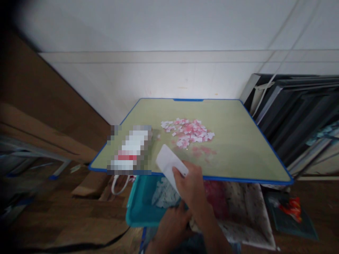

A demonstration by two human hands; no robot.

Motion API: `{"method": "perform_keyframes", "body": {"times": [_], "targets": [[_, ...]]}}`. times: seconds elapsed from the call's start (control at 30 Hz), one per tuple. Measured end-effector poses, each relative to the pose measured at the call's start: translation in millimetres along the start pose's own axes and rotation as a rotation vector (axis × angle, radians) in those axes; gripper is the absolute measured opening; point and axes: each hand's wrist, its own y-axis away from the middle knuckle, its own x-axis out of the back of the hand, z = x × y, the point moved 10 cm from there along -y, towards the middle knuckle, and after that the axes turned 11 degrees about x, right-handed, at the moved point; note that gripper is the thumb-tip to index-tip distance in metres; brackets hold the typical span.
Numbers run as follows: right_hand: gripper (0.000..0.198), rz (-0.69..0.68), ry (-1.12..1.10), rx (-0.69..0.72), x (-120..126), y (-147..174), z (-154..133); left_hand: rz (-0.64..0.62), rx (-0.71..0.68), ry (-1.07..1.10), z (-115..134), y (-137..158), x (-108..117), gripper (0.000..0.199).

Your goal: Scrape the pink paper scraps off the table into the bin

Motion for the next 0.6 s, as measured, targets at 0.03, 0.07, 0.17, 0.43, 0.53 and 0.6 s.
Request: {"method": "perform_keyframes", "body": {"times": [0.03, 0.07, 0.17, 0.43, 0.53, 0.6], "targets": [[0.018, 0.019, 0.013, -0.03, 10.7, 1.5, 10.7, 0.042, -0.015, -0.002, 1.1, 0.4, 3.3, 0.083], [0.018, 0.055, 0.021, -0.071, 22.8, 3.8, 21.7, 0.091, -0.031, -0.006, 2.4, 1.0, 6.9, 0.092], [0.022, 0.135, 0.039, -0.156, 48.2, 10.0, 40.5, 0.197, -0.057, -0.023, 4.7, 2.4, 12.5, 0.102], [0.02, 0.128, -0.049, -0.019, 2.5, -13.6, 0.6, 0.127, -0.065, -0.023, 0.7, 1.3, 4.1, 0.084], [0.02, 0.116, 0.0, -0.003, -7.6, -20.5, 2.2, 0.108, -0.067, -0.026, 0.7, 1.3, 2.6, 0.081], [0.02, 0.125, -0.006, -0.028, 0.0, -17.3, 13.7, 0.131, -0.059, -0.027, 1.5, 1.5, 5.0, 0.085]]}}
